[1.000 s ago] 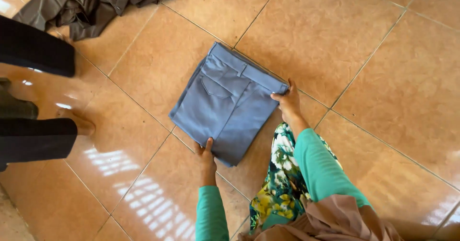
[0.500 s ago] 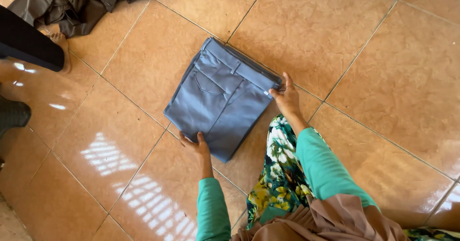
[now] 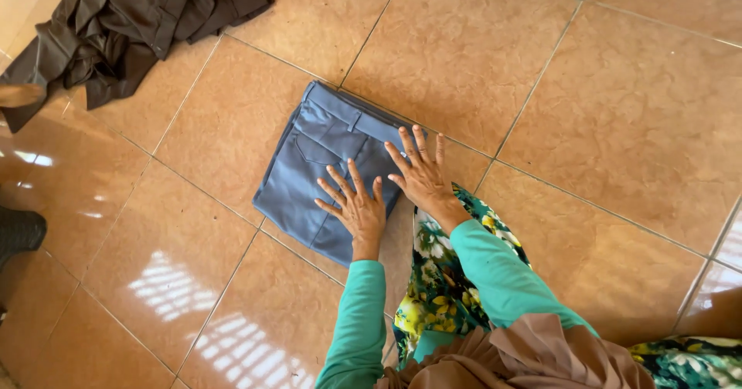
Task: Folding grey trousers into a neat rectangular shape and stacking them on the floor.
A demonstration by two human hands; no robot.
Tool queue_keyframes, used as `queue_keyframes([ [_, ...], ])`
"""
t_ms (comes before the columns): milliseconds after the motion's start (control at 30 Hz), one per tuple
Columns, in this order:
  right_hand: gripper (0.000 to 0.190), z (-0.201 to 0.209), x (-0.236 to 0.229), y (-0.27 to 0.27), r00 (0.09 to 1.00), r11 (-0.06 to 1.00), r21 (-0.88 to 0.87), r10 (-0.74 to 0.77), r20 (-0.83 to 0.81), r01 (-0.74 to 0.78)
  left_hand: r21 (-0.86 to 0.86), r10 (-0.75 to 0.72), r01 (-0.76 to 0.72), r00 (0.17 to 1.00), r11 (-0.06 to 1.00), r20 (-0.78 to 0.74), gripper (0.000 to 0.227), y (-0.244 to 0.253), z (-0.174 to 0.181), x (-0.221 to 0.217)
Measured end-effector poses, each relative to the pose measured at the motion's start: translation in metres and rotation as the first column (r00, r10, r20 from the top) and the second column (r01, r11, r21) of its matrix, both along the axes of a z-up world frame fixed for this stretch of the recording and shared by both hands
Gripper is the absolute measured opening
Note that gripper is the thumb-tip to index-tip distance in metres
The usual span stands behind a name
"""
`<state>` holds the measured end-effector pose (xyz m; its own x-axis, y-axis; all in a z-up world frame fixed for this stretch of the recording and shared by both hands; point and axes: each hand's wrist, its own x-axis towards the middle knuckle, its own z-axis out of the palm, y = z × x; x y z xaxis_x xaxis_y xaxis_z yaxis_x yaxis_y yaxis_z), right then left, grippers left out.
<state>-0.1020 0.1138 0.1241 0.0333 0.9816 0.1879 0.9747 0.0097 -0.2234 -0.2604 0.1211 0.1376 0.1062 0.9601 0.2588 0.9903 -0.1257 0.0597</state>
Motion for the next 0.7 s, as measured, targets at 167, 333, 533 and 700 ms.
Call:
queue_keyframes([
  [167,0.076,-0.005,0.026,-0.008,0.996,0.994,0.068,-0.089,0.02,0.087,0.03,-0.081,0.081,0.997,0.996,-0.003,0.072,0.005,0.0,0.03],
  [333,0.08,-0.008,0.076,-0.036,0.978,0.968,0.144,-0.21,0.022,0.204,0.054,-0.204,0.204,0.979,0.978,-0.01,0.071,0.0,-0.002,0.09],
  [533,0.079,-0.024,0.156,-0.098,0.916,0.912,0.096,-0.402,0.01,0.399,0.048,-0.427,0.427,0.904,0.903,-0.009,0.073,-0.028,-0.015,0.177],
  [700,0.072,-0.032,0.223,-0.209,0.729,0.721,0.152,-0.684,0.004,0.676,0.054,-0.676,0.676,0.736,0.735,-0.023,0.072,-0.089,-0.045,0.27],
])
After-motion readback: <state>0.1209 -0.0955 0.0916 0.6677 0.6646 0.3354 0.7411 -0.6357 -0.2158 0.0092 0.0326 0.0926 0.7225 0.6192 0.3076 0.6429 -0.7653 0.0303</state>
